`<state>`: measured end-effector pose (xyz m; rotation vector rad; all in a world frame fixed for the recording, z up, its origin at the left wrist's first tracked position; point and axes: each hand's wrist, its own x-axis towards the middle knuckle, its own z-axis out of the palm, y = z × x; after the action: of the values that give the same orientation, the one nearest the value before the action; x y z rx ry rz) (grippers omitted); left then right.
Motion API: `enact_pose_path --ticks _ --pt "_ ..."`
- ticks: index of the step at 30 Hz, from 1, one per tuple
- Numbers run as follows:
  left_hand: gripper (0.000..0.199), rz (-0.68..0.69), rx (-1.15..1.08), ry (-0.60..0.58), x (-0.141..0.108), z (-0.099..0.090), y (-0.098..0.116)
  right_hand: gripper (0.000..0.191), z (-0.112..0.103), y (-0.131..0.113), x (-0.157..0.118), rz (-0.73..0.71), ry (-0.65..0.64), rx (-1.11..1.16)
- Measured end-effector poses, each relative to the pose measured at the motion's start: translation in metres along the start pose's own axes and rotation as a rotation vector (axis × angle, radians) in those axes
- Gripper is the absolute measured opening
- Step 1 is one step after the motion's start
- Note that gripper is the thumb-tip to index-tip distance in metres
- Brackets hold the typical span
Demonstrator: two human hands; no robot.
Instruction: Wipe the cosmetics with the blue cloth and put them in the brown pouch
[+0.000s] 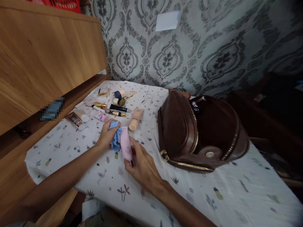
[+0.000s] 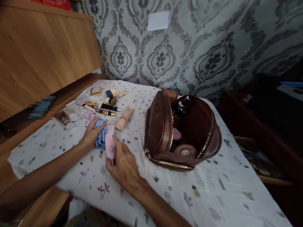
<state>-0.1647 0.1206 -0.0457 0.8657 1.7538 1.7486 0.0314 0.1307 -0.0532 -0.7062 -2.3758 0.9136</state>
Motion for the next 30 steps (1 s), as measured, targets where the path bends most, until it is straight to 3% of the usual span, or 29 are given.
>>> enact_pose_path --ticks 3,6,9,12,14,17,23,26,28,30 --pt "0.025 0.076 0.099 0.027 0.004 -0.01 0.003 0.059 -0.004 0.007 0.002 0.038 0.034 0.028" --pt "0.016 0.372 0.377 -0.045 -0.007 -0.017 0.011 0.055 -0.005 0.011 0.003 0.022 0.055 0.002" --pt "0.022 0.699 0.602 -0.364 -0.03 -0.013 0.016 0.051 0.0 0.013 0.003 0.0 0.086 -0.119" --pt "0.033 0.833 0.708 -0.672 -0.044 -0.005 0.012 0.035 0.004 0.013 0.004 -0.023 0.075 -0.237" --pt "0.038 0.823 0.779 -0.714 -0.042 -0.003 0.006 0.021 0.003 0.014 0.005 -0.026 0.049 -0.272" --pt "0.037 0.763 0.843 -0.654 -0.025 -0.011 0.0 0.009 -0.002 0.014 0.006 -0.015 0.028 -0.278" --pt "0.019 0.583 0.906 -0.479 0.004 -0.036 -0.002 0.014 -0.008 0.017 0.006 -0.01 0.052 -0.205" --pt "0.044 0.633 0.956 -0.447 0.008 -0.031 0.005 0.02 -0.009 0.02 0.006 -0.03 0.062 -0.172" --pt "0.063 0.688 1.047 -0.501 0.01 -0.02 0.012 0.023 -0.009 0.021 0.006 -0.041 0.062 -0.154" --pt "0.067 0.701 1.133 -0.587 0.012 -0.006 0.019 0.024 -0.009 0.022 0.006 -0.048 0.055 -0.147"
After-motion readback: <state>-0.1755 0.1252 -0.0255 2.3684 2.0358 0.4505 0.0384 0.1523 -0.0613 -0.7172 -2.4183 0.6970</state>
